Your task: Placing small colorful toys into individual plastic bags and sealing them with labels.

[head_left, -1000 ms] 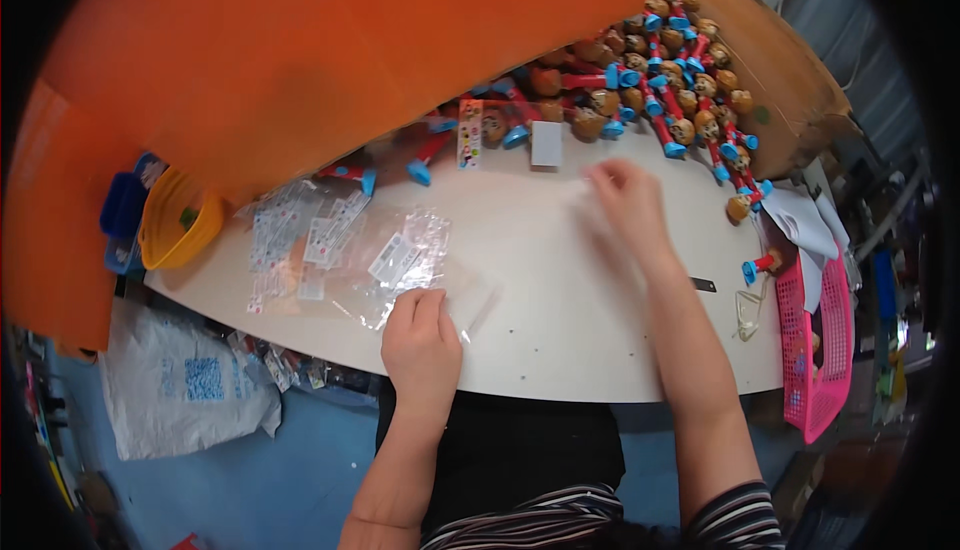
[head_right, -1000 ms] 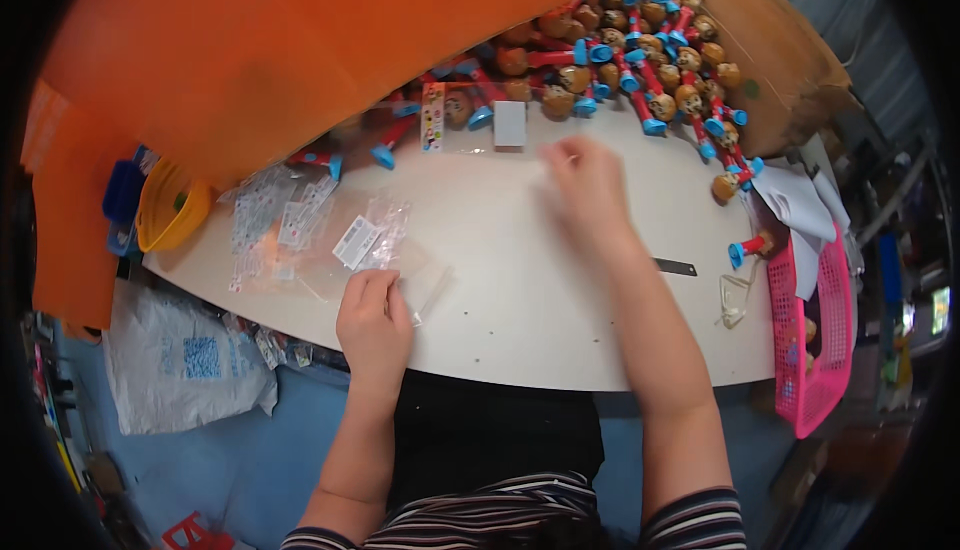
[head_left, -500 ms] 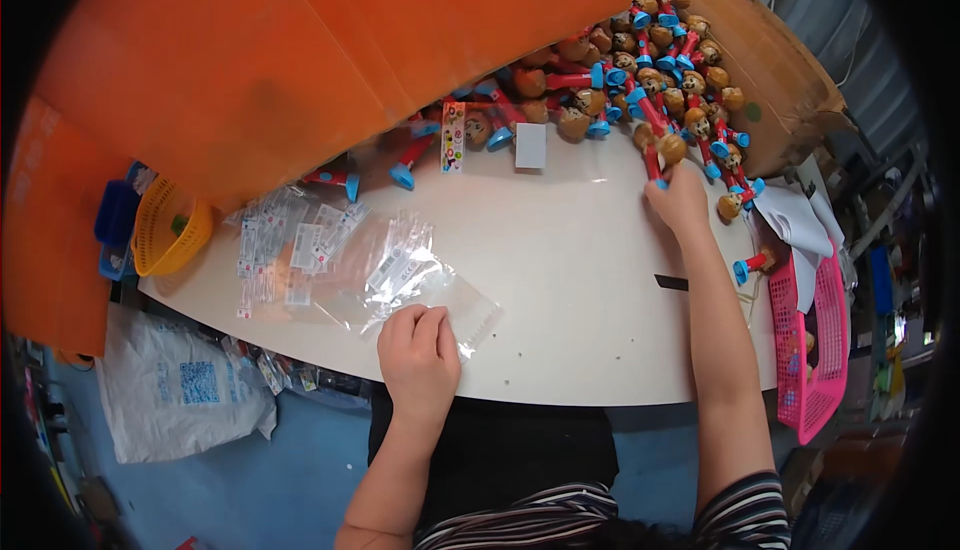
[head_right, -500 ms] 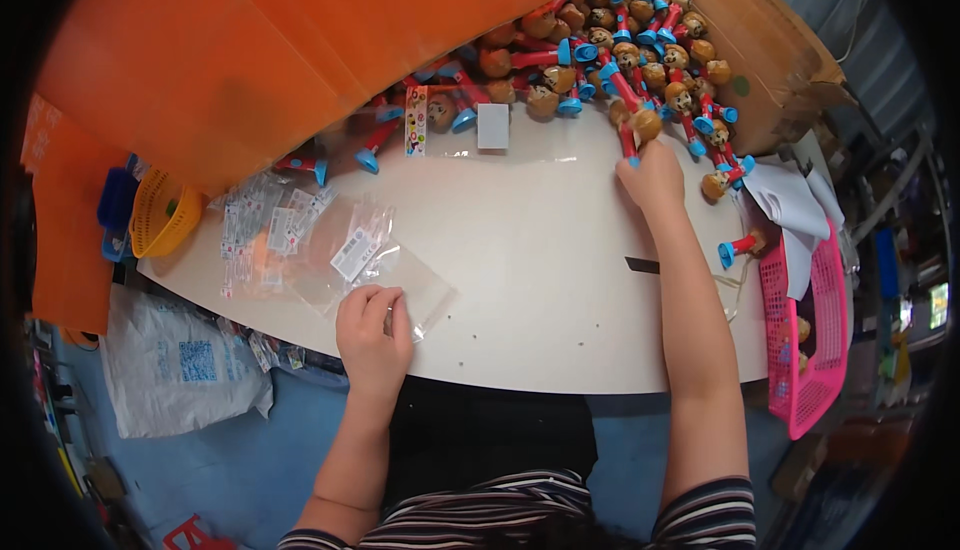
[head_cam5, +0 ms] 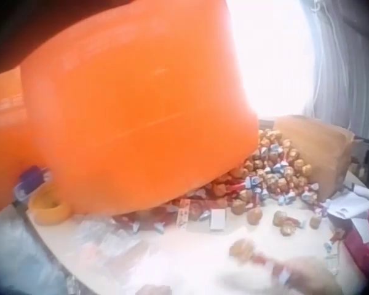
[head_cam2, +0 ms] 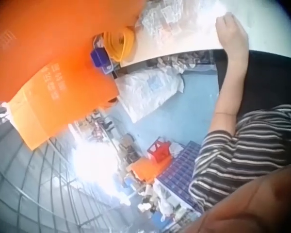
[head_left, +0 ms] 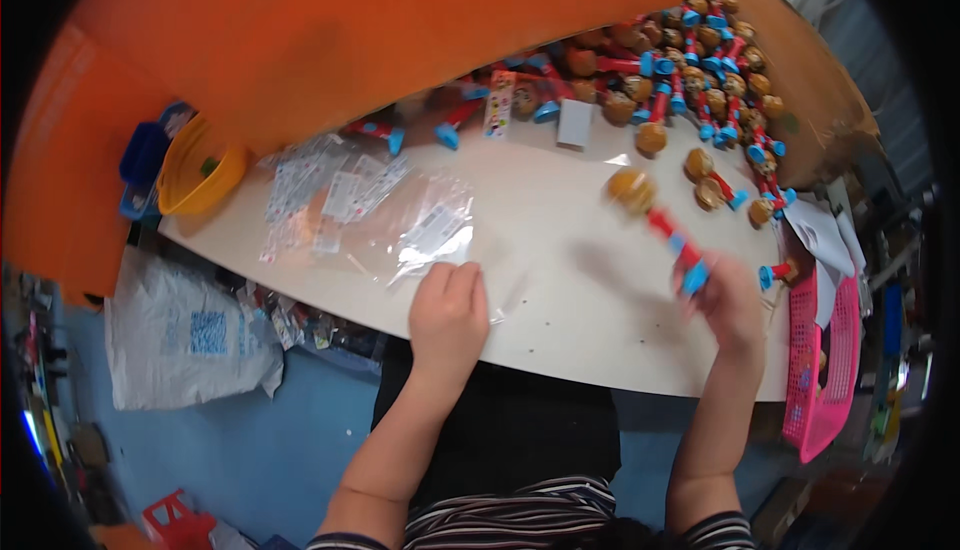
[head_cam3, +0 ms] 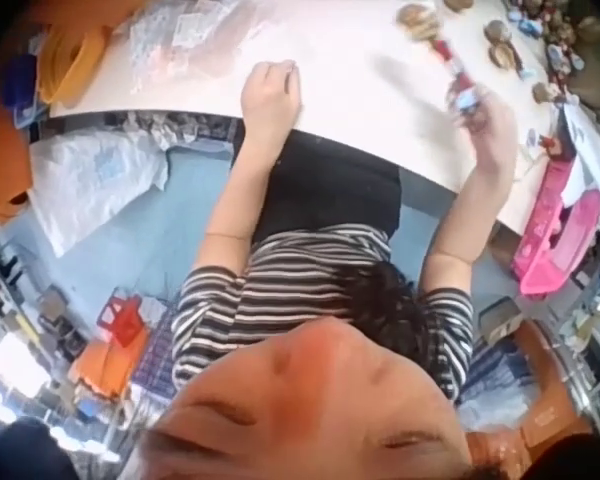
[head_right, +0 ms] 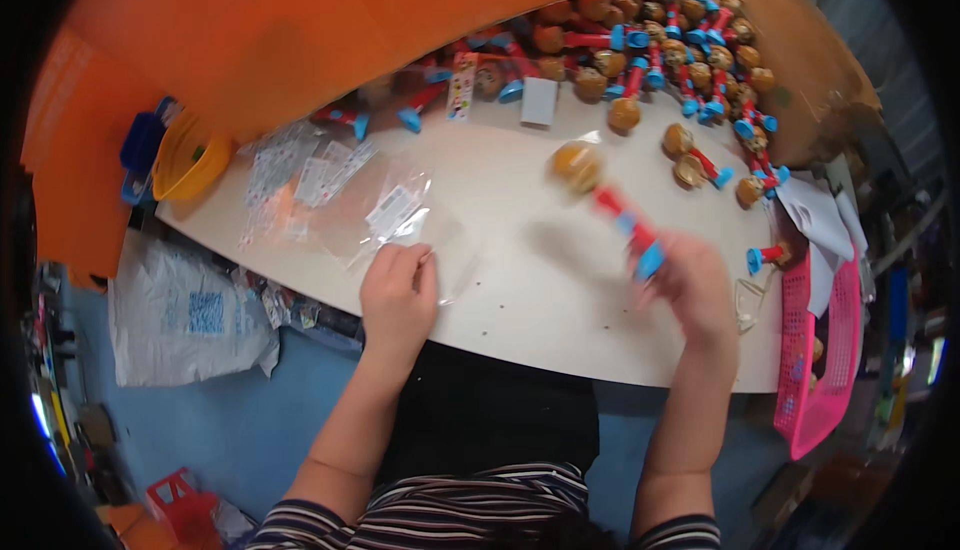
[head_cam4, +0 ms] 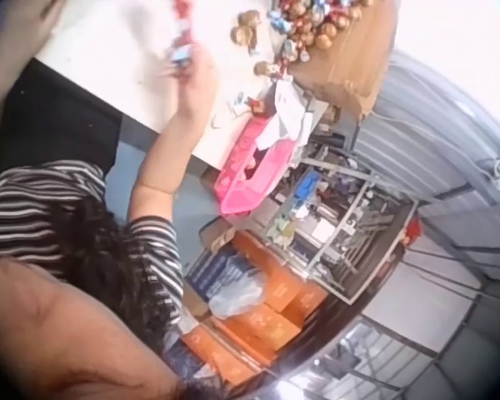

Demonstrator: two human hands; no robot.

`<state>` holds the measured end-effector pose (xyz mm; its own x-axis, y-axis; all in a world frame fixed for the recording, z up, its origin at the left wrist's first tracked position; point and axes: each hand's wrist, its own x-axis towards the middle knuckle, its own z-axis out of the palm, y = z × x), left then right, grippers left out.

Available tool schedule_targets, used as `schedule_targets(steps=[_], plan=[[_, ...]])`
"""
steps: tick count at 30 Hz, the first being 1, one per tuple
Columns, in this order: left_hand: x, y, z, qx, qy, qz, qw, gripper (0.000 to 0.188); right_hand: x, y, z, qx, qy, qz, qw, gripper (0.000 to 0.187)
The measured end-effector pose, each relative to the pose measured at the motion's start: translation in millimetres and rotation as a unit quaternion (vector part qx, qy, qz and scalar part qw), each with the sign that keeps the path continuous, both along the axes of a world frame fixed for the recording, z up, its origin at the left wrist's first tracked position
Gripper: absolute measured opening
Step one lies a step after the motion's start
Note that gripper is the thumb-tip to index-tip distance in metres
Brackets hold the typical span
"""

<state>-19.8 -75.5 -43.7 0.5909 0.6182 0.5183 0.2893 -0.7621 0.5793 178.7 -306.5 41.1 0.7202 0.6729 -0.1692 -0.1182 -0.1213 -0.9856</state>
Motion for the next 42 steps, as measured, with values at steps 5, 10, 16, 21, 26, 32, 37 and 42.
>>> schedule_targets(steps=[5,10,16,21,26,32,37,42], plan=[[7,-4,11,-0.047,0.004,-0.047,0.998,0.018,-76,37,-32,-0.042,0.115,0.085,0.989,0.032],[3,-1,6,-0.060,-0.021,-0.053,0.997,0.013,-78,36,-45,-0.044,0.039,0.024,0.998,0.027],[6,0,14,-0.087,-0.046,-0.066,0.993,0.008,-98,44,-55,-0.053,-0.351,0.038,0.934,0.017],[7,2,19,-0.057,-0.047,-0.077,0.994,0.009,-98,47,-59,-0.024,-0.467,0.040,0.883,0.027],[7,-8,21,-0.092,-0.031,-0.087,0.991,0.010,-110,51,-60,0.062,0.012,-0.107,0.992,0.022],[11,-1,29,-0.050,-0.074,-0.083,0.993,0.009,-117,50,-69,0.018,-0.453,0.025,0.891,0.027],[11,-3,34,-0.016,-0.051,-0.116,0.992,0.011,-107,52,-75,0.029,-0.606,-0.005,0.795,0.027],[13,-12,37,-0.050,-0.050,-0.114,0.991,0.011,-119,56,-75,0.114,-0.041,-0.153,0.981,0.023]])
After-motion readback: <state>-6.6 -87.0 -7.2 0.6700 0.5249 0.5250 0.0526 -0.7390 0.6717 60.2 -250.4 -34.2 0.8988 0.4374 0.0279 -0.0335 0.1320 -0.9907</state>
